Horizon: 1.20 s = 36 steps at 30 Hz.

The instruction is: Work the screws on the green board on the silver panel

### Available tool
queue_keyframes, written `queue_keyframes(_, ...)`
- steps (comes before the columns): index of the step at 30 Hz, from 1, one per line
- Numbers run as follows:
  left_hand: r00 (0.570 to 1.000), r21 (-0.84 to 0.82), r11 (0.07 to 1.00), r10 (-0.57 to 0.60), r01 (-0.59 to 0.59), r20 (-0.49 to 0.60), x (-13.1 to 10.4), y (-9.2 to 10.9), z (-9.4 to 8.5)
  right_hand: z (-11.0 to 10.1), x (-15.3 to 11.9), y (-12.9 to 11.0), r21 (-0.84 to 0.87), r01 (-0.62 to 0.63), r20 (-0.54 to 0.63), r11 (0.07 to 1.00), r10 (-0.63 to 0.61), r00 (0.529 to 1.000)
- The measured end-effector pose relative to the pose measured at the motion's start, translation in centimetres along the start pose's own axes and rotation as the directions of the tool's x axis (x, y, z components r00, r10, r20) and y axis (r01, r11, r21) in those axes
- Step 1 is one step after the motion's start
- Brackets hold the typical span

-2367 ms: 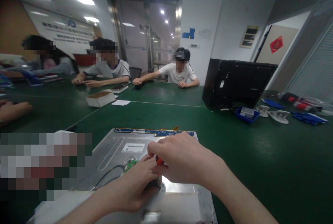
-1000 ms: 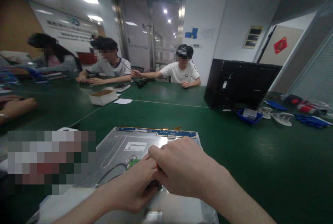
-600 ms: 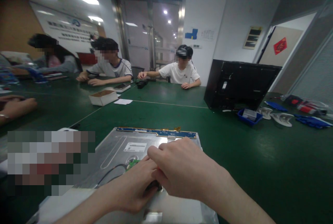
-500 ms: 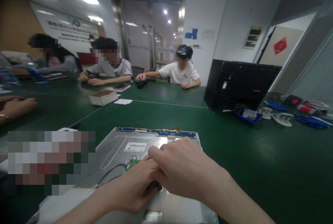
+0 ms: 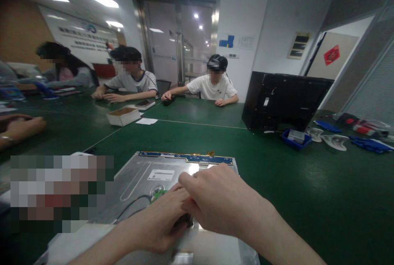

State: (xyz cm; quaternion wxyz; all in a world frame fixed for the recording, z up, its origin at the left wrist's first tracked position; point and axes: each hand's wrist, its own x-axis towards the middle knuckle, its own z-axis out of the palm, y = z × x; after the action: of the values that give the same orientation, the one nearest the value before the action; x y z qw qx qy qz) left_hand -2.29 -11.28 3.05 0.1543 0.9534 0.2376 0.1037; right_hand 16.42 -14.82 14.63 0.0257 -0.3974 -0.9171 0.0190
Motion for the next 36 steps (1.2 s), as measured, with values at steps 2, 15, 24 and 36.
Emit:
queue_keyframes(2, 1.000, -0.006, 1.000, 0.003, -0.003, 0.001, -0.02, -0.04, 0.04, 0.00, -0.13, 0.00, 0.011, 0.016, -0.004, 1.000, -0.015, 1.000)
queue_keyframes(15, 1.000, -0.016, 1.000, -0.012, 0.012, 0.010, 0.13, 0.16, -0.08, 0.30, 0.27, 0.09, -0.058, -0.050, -0.025, 0.997, 0.048, 0.999)
queue_keyframes(24, 1.000, -0.018, 1.000, 0.019, -0.019, -0.010, 0.04, 0.08, -0.04, -0.02, -0.09, 0.17, 0.047, 0.090, -0.023, 0.995, -0.089, 0.996)
queue_keyframes(36, 1.000, -0.013, 1.000, 0.016, -0.016, -0.022, 0.02, -0.10, 0.19, -0.05, 0.03, 0.11, 0.041, 0.077, -0.027, 0.996, -0.075, 0.997)
